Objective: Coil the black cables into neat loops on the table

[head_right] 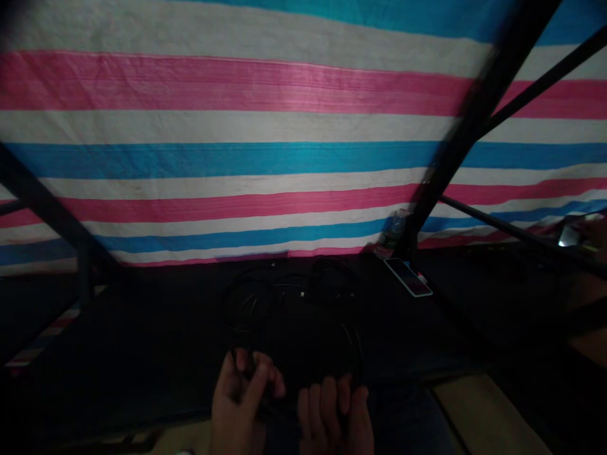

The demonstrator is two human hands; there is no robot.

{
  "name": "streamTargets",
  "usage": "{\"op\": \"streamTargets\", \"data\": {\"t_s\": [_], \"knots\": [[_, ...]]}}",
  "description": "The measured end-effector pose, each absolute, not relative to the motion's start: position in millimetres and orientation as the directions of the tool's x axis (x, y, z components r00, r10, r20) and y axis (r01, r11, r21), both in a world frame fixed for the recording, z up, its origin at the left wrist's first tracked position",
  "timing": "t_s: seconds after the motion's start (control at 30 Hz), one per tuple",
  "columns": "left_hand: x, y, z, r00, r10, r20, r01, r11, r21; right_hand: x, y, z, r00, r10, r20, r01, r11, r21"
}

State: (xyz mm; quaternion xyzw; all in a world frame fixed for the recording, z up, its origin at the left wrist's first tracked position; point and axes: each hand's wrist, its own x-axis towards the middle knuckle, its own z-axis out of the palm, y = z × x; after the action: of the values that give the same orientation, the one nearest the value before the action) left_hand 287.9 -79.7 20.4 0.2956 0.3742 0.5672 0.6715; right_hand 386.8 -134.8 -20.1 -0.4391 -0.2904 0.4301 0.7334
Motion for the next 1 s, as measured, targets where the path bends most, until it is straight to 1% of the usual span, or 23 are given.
{"op": "streamTargets", "data": {"t_s": [0.07, 0.13, 0.23, 0.27, 0.33, 0.37, 0.4, 0.47, 0.5, 0.53, 0.6, 0.67, 0.73, 0.8, 0.9, 0.93, 1.0], "knots": [[280.3, -62.6, 31.0, 0.062, 0.973, -0.223, -0.579, 0.217, 0.786, 372.6, -122.9, -32.4, 0.456, 0.888, 0.053, -0.427, 0.271, -0.863], [269.4, -46.0, 39.0, 0.078, 0.971, -0.228, -0.605, 0.228, 0.763, 360.1, -116.5, -44.2, 0.451, 0.891, 0.06, -0.459, 0.289, -0.84], [250.5, -26.0, 48.7, 0.187, 0.959, -0.211, -0.582, 0.282, 0.762, 349.5, -119.2, -54.3, 0.417, 0.908, 0.024, -0.507, 0.255, -0.823], [244.0, -21.3, 51.9, 0.249, 0.944, -0.218, -0.546, 0.322, 0.774, 350.1, -122.3, -54.1, 0.399, 0.917, -0.017, -0.521, 0.211, -0.827], [231.4, -15.8, 58.6, 0.383, 0.89, -0.249, -0.413, 0.406, 0.815, 360.0, -128.2, -47.4, 0.365, 0.923, -0.123, -0.538, 0.101, -0.837], [225.5, -15.2, 62.0, 0.448, 0.852, -0.269, -0.317, 0.433, 0.844, 368.7, -130.0, -41.0, 0.355, 0.92, -0.167, -0.54, 0.056, -0.84], [220.0, -16.3, 65.3, 0.513, 0.807, -0.291, -0.2, 0.442, 0.874, 379.0, -130.8, -32.9, 0.362, 0.916, -0.176, -0.517, 0.04, -0.855], [211.2, -22.5, 70.4, 0.622, 0.715, -0.319, 0.05, 0.371, 0.927, 399.7, -129.4, -13.4, 0.373, 0.922, -0.107, -0.363, 0.039, -0.931], [208.3, -27.1, 71.7, 0.653, 0.685, -0.323, 0.152, 0.299, 0.942, 407.7, -127.9, -3.4, 0.354, 0.934, -0.052, -0.255, 0.043, -0.966], [206.8, -32.0, 71.8, 0.663, 0.68, -0.311, 0.221, 0.219, 0.95, 413.1, -126.1, 5.7, 0.289, 0.957, -0.003, -0.132, 0.036, -0.991], [207.7, -40.9, 68.3, 0.629, 0.739, -0.24, 0.261, 0.089, 0.961, 414.3, -122.4, 17.4, 0.088, 0.995, 0.043, 0.111, 0.033, -0.993], [212.8, -45.8, 61.2, 0.53, 0.835, -0.147, 0.235, 0.021, 0.972, 404.4, -118.6, 15.1, -0.082, 0.996, 0.022, 0.314, 0.046, -0.948], [219.2, -46.1, 54.3, 0.417, 0.903, -0.101, 0.226, 0.005, 0.974, 388.6, -114.5, -1.8, -0.139, 0.99, 0.005, 0.457, 0.069, -0.887], [224.6, -44.2, 51.0, 0.346, 0.929, -0.127, 0.249, 0.04, 0.968, 372.2, -110.7, -26.4, -0.157, 0.987, 0.026, 0.557, 0.11, -0.823], [229.8, -42.9, 52.1, 0.338, 0.921, -0.195, 0.257, 0.109, 0.96, 354.4, -108.5, -53.2, -0.133, 0.99, 0.048, 0.655, 0.124, -0.745], [230.8, -43.4, 52.9, 0.343, 0.917, -0.202, 0.243, 0.121, 0.962, 351.1, -108.9, -55.3, -0.117, 0.992, 0.049, 0.663, 0.115, -0.739], [231.9, -45.0, 53.2, 0.352, 0.915, -0.196, 0.205, 0.129, 0.97, 347.8, -110.7, -49.4, -0.083, 0.996, 0.025, 0.64, 0.073, -0.765]]}}
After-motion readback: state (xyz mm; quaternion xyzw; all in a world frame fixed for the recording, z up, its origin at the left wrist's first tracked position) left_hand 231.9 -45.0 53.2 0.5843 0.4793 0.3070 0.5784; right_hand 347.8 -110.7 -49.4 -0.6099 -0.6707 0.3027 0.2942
